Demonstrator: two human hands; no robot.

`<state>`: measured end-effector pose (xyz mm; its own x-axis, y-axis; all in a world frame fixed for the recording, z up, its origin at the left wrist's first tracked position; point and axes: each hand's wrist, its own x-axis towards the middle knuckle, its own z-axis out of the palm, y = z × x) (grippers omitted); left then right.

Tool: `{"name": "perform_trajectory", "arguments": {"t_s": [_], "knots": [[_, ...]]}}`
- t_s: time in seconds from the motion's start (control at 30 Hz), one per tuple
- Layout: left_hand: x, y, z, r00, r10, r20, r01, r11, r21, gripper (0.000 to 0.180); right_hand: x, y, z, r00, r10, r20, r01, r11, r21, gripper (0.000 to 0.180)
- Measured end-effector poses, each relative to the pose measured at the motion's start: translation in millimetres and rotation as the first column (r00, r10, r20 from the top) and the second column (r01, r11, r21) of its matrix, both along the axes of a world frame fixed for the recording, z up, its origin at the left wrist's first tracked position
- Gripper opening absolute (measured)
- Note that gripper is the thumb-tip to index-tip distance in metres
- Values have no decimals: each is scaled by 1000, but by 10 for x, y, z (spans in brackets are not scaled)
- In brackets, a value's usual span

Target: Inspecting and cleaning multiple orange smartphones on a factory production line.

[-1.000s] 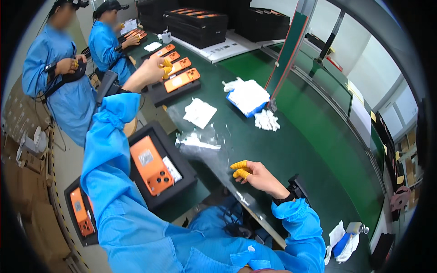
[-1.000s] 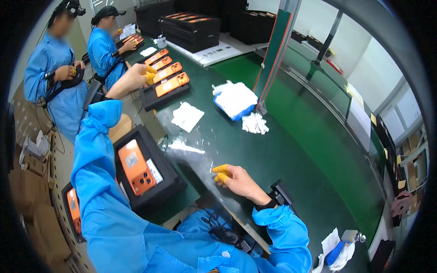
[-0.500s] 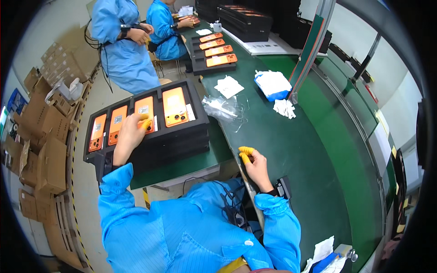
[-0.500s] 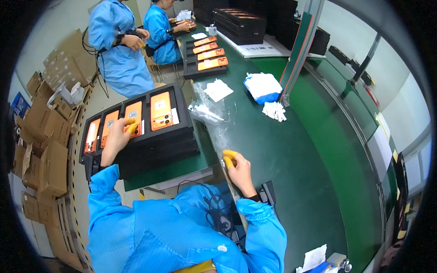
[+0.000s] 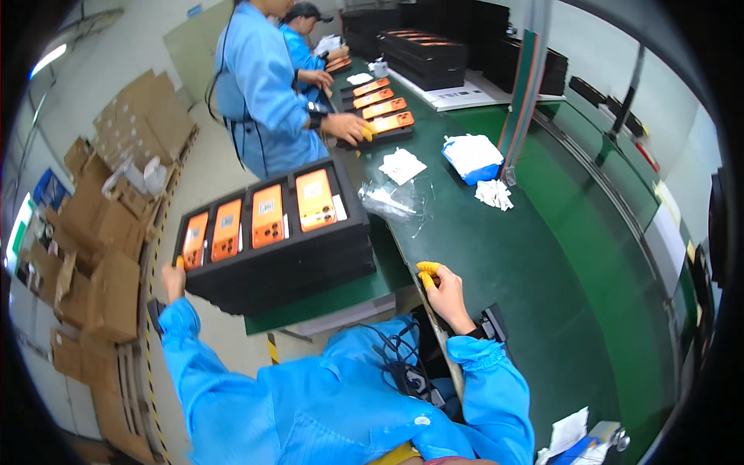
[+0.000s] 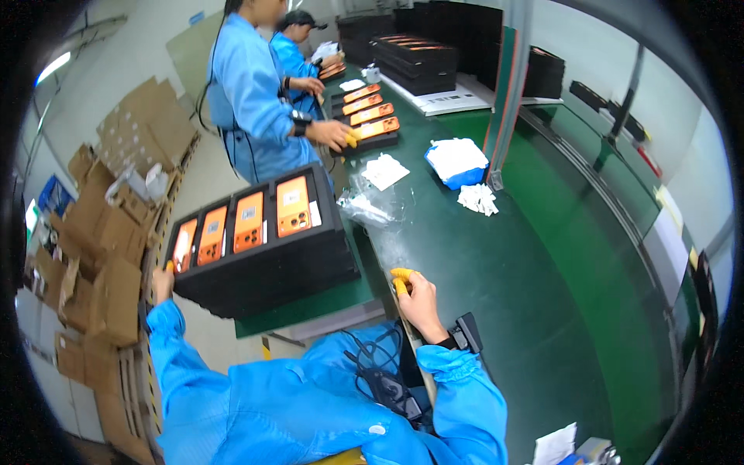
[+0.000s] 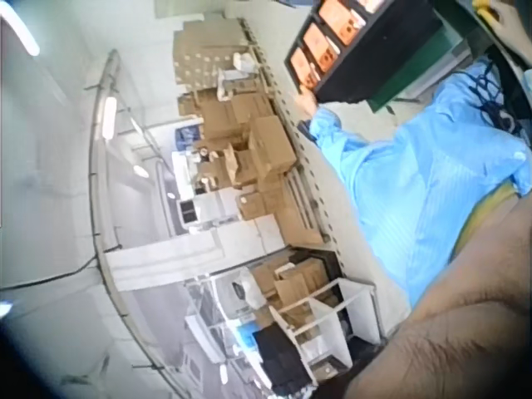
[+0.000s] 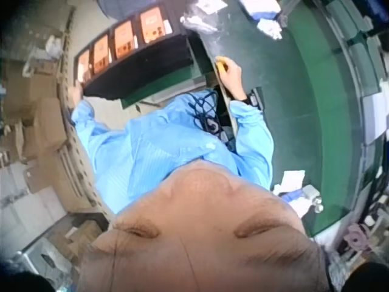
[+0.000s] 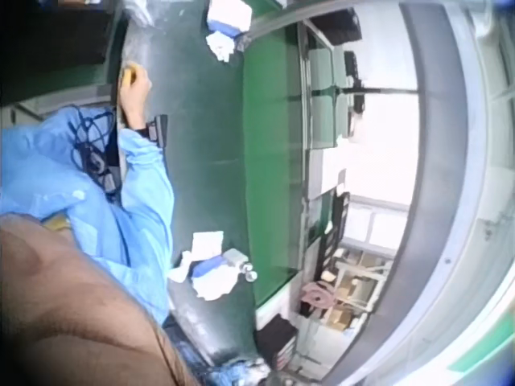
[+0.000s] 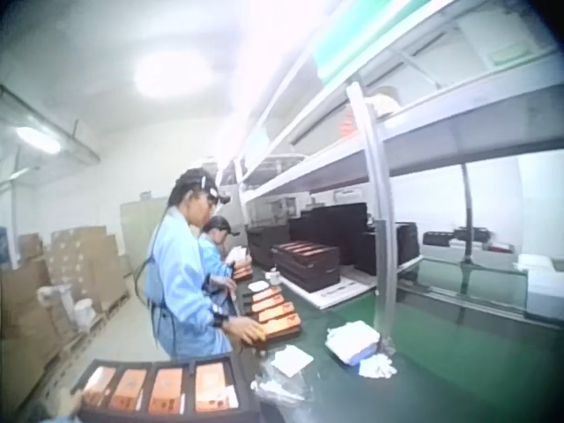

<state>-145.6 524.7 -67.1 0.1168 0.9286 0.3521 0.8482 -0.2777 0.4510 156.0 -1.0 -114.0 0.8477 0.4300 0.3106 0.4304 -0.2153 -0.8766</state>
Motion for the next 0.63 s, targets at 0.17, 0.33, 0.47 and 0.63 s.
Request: {"name": "perform_trajectory", "arguments": {"t_s": [0.17,0.33,0.47,0.63], "knots": [[-306,-375,104,996,-66,61,63,996,63,26,-142,64,-4,1000,-19,17,18,999,50,23],[-536,-1114,48,837,-58,544,218,948,-234,21,-439,327,-1,920,296,-258,-288,955,69,27],[-746,-1489,-99,124,259,958,804,539,-250,37,-741,863,38,619,586,-522,-527,804,278,52],[-542,-1960,-334,-103,377,921,964,267,-1,85,-988,1172,408,328,605,-725,-354,791,500,77]]}}
